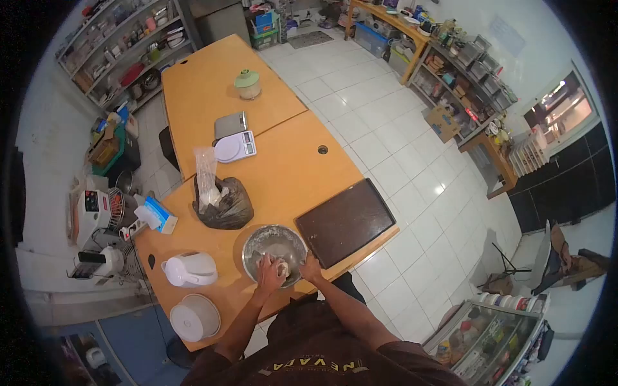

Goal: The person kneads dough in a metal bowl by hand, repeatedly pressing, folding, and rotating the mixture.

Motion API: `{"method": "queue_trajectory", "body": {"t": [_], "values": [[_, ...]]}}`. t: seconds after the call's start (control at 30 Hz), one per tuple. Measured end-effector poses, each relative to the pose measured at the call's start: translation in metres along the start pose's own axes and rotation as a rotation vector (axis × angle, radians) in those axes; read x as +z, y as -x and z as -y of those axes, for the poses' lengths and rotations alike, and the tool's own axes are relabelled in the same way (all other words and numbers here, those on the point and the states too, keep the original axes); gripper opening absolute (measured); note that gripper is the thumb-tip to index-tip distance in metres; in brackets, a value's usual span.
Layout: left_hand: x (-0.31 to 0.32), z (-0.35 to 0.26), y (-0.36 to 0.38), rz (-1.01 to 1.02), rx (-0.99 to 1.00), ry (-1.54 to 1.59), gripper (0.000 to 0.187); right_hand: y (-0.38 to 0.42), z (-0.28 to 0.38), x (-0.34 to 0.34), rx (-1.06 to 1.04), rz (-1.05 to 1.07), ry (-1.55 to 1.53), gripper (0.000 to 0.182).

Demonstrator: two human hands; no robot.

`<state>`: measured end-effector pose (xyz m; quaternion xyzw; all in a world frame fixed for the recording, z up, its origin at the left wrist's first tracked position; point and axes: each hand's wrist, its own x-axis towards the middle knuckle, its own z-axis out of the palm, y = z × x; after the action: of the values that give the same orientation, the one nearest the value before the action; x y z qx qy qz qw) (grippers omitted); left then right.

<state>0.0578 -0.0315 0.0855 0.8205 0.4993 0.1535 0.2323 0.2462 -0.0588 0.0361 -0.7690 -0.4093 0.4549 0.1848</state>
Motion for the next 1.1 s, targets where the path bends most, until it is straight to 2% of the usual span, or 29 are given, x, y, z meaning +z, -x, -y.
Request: {"method": "queue_trajectory", "body": {"t": [0.1,0.2,0.3,0.4,0.57,0.7,0.73,0.83,0.87,0.97,1.0,1.07,1.1], "values": [[-0.009,-0.004,-0.009,-0.051,-0.01,-0.075,0.03,0.005,0.007,-0.002,0.028,0.035,-0.044,0.062],[0.02,0.005,-0.016,0.0,-0.134,-0.006,0.032,0.006,0.012,-0.001,0.064,0.077,-0.038,0.065],[0.043,0.008,-0.024,-0.101,-0.191,-0.06,0.032,0.004,0.01,0.001,0.031,0.084,-0.003,0.071],[0.058,0.019,-0.032,-0.241,-0.137,-0.111,0.032,0.004,0.009,-0.002,0.031,0.105,0.073,0.078],[0.073,0.029,-0.051,-0.133,-0.189,-0.046,0.032,-0.001,0.0,-0.004,0.01,0.164,0.029,0.083],[0.09,0.041,-0.07,-0.119,-0.316,-0.064,0.032,-0.003,-0.01,0.002,-0.052,0.117,0.074,0.081],[0.092,0.039,-0.073,-0.207,-0.34,-0.104,0.032,-0.003,-0.005,-0.001,-0.044,0.125,0.08,0.08],[0.082,0.035,-0.082,-0.106,-0.488,0.006,0.035,0.001,-0.003,-0.001,-0.081,0.094,0.081,0.075],[0.083,0.031,-0.082,-0.179,-0.512,-0.028,0.034,0.001,-0.003,0.001,-0.107,0.072,0.073,0.073],[0.087,0.037,-0.073,-0.176,-0.549,0.167,0.03,-0.001,0.008,-0.003,-0.028,0.071,0.135,0.069],[0.085,0.035,-0.066,-0.323,-0.434,0.132,0.028,0.0,0.003,0.0,-0.087,0.014,0.107,0.064],[0.071,0.034,-0.055,-0.216,-0.349,0.224,0.029,-0.005,-0.012,0.008,-0.209,-0.099,0.052,0.055],[0.065,0.035,-0.048,-0.159,-0.308,0.269,0.029,-0.005,-0.01,0.006,-0.181,-0.068,0.015,0.055]]}}
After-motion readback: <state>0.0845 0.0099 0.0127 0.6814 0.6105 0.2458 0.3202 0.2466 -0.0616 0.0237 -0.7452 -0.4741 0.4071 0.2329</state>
